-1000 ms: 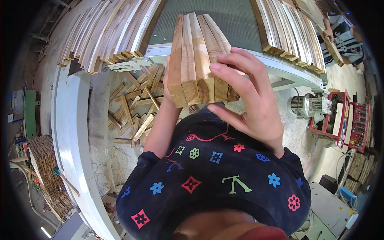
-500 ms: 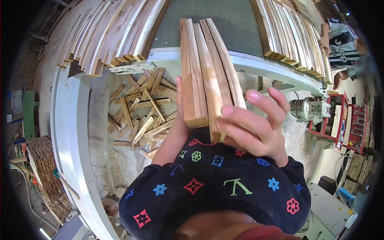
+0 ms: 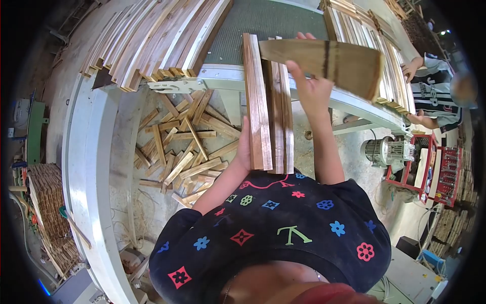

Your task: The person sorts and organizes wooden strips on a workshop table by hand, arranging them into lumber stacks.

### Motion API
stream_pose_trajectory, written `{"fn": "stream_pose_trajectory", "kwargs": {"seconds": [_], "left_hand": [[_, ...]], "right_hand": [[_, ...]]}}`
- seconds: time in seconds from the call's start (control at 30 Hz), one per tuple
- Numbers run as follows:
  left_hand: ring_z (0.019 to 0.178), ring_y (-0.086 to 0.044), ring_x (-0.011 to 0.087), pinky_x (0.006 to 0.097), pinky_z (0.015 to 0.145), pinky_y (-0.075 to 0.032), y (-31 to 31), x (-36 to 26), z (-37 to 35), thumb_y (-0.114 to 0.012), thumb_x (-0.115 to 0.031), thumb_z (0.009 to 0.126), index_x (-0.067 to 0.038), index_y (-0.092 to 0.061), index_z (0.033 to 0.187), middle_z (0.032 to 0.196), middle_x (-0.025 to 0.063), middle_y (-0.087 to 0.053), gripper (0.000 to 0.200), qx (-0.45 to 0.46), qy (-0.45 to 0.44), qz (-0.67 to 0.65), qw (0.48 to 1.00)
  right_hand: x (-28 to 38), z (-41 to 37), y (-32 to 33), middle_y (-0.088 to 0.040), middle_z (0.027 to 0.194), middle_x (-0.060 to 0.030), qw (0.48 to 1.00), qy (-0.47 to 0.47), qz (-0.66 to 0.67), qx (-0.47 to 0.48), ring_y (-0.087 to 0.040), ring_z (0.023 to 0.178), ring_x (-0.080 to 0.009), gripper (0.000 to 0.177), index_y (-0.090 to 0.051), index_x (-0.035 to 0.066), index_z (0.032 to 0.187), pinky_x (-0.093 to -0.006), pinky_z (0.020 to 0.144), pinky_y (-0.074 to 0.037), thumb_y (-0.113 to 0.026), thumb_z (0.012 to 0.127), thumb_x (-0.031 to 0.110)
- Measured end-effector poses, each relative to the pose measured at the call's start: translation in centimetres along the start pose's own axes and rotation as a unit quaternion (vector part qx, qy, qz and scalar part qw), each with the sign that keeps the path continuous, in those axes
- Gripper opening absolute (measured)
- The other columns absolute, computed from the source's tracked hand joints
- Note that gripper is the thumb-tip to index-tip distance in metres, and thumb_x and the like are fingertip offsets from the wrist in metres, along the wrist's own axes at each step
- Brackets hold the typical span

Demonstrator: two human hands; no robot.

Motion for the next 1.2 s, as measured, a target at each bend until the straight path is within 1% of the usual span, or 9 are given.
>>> {"fn": "stream_pose_trajectory", "kwargs": {"seconds": [0.2,0.27,0.33,0.43,0.53,0.6,0.67,0.77,1.2], "left_hand": [[0.13,-0.051,0.0369,0.0493,0.107,-0.046,3.7,0.5,0.8,-0.038,-0.081,0.087,-0.007,-0.03,0.154,0.144,0.0219,-0.048,0.1,-0.021,0.013,0.032,0.999],[0.13,-0.051,0.0359,0.0499,0.107,-0.046,4.4,0.1,0.6,-0.037,-0.083,0.085,-0.003,-0.029,0.152,0.143,0.0236,-0.047,0.105,-0.037,0.029,0.075,0.996],[0.132,-0.049,0.0371,0.0509,0.108,-0.045,1.8,0.7,1.0,-0.037,-0.083,0.085,-0.003,-0.029,0.152,0.145,0.0253,-0.045,0.105,0.113,0.078,-0.009,0.99],[0.133,-0.046,0.0426,0.0531,0.108,-0.044,2.2,1.0,1.0,-0.04,-0.079,0.087,-0.005,-0.028,0.153,0.146,0.0273,-0.043,0.1,0.06,0.075,-0.018,0.995],[0.126,-0.055,0.0359,0.0495,0.104,-0.048,2.9,0.2,0.4,-0.045,-0.069,0.093,-0.006,-0.038,0.149,0.139,0.0204,-0.053,0.085,0.035,0.072,-0.015,0.997],[0.118,-0.06,0.0302,0.0463,0.102,-0.05,6.8,-0.1,0.6,-0.045,-0.065,0.096,-0.007,-0.044,0.145,0.134,0.0162,-0.059,0.076,-0.029,0.051,-0.005,0.998],[0.114,-0.063,0.0271,0.0445,0.101,-0.051,7.5,-0.6,0.6,-0.044,-0.063,0.097,-0.008,-0.048,0.143,0.131,0.0138,-0.062,0.071,-0.055,0.037,-0.001,0.998],[0.116,-0.062,0.0277,0.0451,0.101,-0.05,7.3,-0.6,0.3,-0.044,-0.062,0.098,-0.008,-0.047,0.143,0.132,0.0138,-0.061,0.071,-0.049,0.046,-0.005,0.998],[0.13,-0.054,0.0306,0.0483,0.111,-0.04,6.9,0.1,0.1,-0.047,-0.059,0.097,-0.008,-0.042,0.148,0.143,0.0151,-0.053,0.072,-0.008,0.086,-0.024,0.996]], "right_hand": [[-1.7,2.6,9.7,-0.062,0.091,-0.0091,0.904,-0.132,0.199,-0.355,-0.065,0.085,-0.0206,0.053,-0.042,0.004,0.14,-0.0308,0.071,-0.057,-0.04,0.106,0.045],[-3.4,3.2,9.1,-0.055,0.079,-0.003,0.894,-0.181,0.377,-0.161,-0.051,0.057,-0.0108,0.055,-0.041,0.003,0.139,-0.0262,0.053,-0.048,-0.04,0.106,0.047],[-9.0,0.2,6.8,-0.053,0.072,-0.0031,0.813,-0.271,0.499,-0.125,-0.05,0.051,-0.01,0.054,-0.04,0.004,0.141,-0.0214,0.045,-0.046,-0.046,0.105,0.043],[-14.1,-6.0,2.0,-0.059,0.077,-0.0044,0.695,-0.454,0.546,-0.113,-0.054,0.051,-0.0092,0.049,-0.046,0.003,0.136,-0.019,0.037,-0.043,-0.046,0.105,0.04],[-11.2,-10.4,0.1,-0.065,0.09,-0.0081,0.821,-0.554,0.134,-0.027,-0.063,0.078,-0.0159,0.064,-0.063,-0.003,0.12,-0.0306,0.067,-0.05,-0.046,0.101,0.056],[-10.6,-13.6,-1.3,-0.063,0.125,-0.0201,0.838,-0.53,0.116,0.055,-0.059,0.11,-0.0237,0.077,-0.058,-0.007,0.13,-0.0362,0.101,-0.041,-0.036,0.102,0.062],[-7.8,-14.1,-2.4,-0.062,0.127,-0.0197,0.85,-0.502,0.132,0.086,-0.057,0.118,-0.0273,0.068,-0.054,-0.007,0.134,-0.036,0.105,-0.039,-0.04,0.104,0.053],[-5.8,-12.3,-4.2,-0.062,0.126,-0.0232,0.915,-0.378,0.062,0.131,-0.058,0.118,-0.0297,0.051,-0.051,-0.003,0.138,-0.0372,0.104,-0.041,-0.053,0.101,0.032],[-9.7,-9.2,-3.8,-0.071,0.104,-0.0198,0.876,-0.414,-0.075,0.235,-0.069,0.092,-0.027,0.054,-0.059,0.005,0.136,-0.0364,0.084,-0.051,-0.063,0.095,0.04]]}}
Point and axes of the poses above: each hand's wrist, its own z-axis towards the middle knuckle, its own y-axis out of the back of the hand, x = y × z, the point moved 7 cm from there along z, towards the middle knuckle
